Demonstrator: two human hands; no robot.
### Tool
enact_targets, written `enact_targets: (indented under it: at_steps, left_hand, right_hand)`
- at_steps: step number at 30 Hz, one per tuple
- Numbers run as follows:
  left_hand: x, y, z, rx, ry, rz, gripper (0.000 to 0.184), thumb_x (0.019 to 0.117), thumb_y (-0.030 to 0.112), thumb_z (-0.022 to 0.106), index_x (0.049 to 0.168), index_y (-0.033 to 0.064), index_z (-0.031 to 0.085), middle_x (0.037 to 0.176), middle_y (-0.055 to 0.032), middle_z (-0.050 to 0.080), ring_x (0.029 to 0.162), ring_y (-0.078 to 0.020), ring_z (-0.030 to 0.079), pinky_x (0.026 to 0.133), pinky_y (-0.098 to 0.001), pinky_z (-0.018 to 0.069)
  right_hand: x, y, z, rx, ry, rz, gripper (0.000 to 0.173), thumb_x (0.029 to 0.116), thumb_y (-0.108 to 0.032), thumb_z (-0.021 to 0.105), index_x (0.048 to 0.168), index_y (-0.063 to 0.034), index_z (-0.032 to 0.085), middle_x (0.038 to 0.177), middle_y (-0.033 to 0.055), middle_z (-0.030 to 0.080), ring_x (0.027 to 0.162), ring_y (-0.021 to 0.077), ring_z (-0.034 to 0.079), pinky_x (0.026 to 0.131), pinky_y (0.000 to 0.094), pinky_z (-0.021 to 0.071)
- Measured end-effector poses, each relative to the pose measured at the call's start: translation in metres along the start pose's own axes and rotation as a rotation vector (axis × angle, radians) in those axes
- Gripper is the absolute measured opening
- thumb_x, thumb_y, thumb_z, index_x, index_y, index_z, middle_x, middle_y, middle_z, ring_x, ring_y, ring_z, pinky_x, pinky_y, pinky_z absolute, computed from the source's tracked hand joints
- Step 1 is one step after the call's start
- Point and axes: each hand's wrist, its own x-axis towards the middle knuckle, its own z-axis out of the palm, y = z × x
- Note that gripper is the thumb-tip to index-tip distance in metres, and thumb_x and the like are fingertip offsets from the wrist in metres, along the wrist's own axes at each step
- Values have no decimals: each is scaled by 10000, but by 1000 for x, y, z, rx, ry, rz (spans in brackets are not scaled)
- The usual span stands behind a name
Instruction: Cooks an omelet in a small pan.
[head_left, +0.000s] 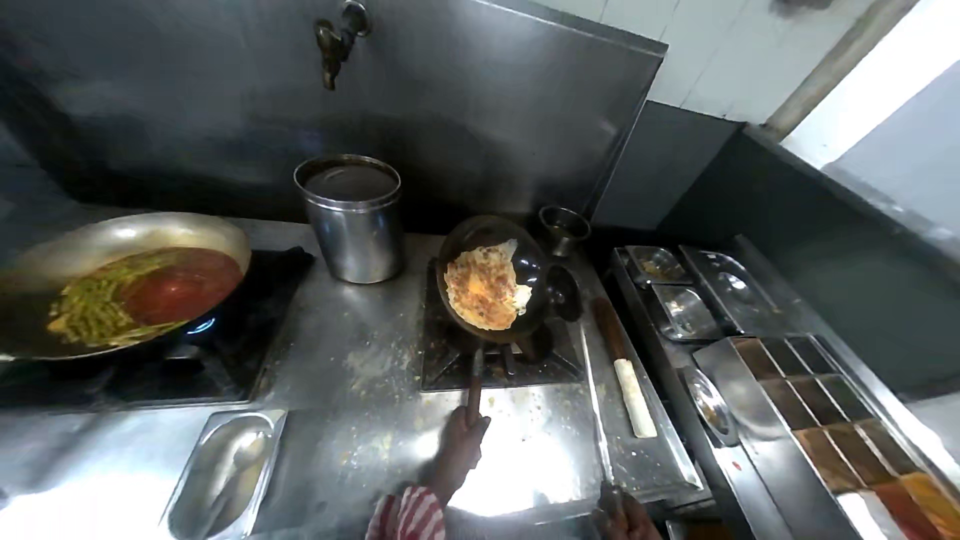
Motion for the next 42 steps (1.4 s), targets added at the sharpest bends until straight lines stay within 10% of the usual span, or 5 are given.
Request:
enact_targets:
  at_steps: [10, 29, 42]
  left_hand:
    - [0, 12, -38, -667, -454, -249, 144, 1071, 193, 486, 1167, 106, 548, 735, -18, 571, 514, -88, 528, 457, -219, 467]
    - [-92, 54, 0, -493, -122, -206, 235, 1069, 237, 554, 1229, 107, 442, 693, 2, 459, 453, -80, 439, 383, -205, 399]
    - [12, 11, -2, -351, -108, -64, 265, 1060, 319, 571, 1211, 117, 489, 700, -3, 487, 449, -79, 414, 391, -211, 361]
  right_hand:
    - [-1, -20, 17, 40, -119, 50, 244, 944, -80, 657, 1145, 23, 566, 813, 37, 622, 556, 92, 566, 504, 267, 529]
    - [-1, -25, 19, 1, -120, 70, 285, 958, -126, 662, 1168, 27, 546, 808, 66, 612, 553, 123, 563, 495, 297, 524]
    - [-10, -24, 14, 12, -122, 85, 310, 964, -144, 672, 1185, 32, 545, 746, 75, 612, 531, 144, 573, 486, 307, 530]
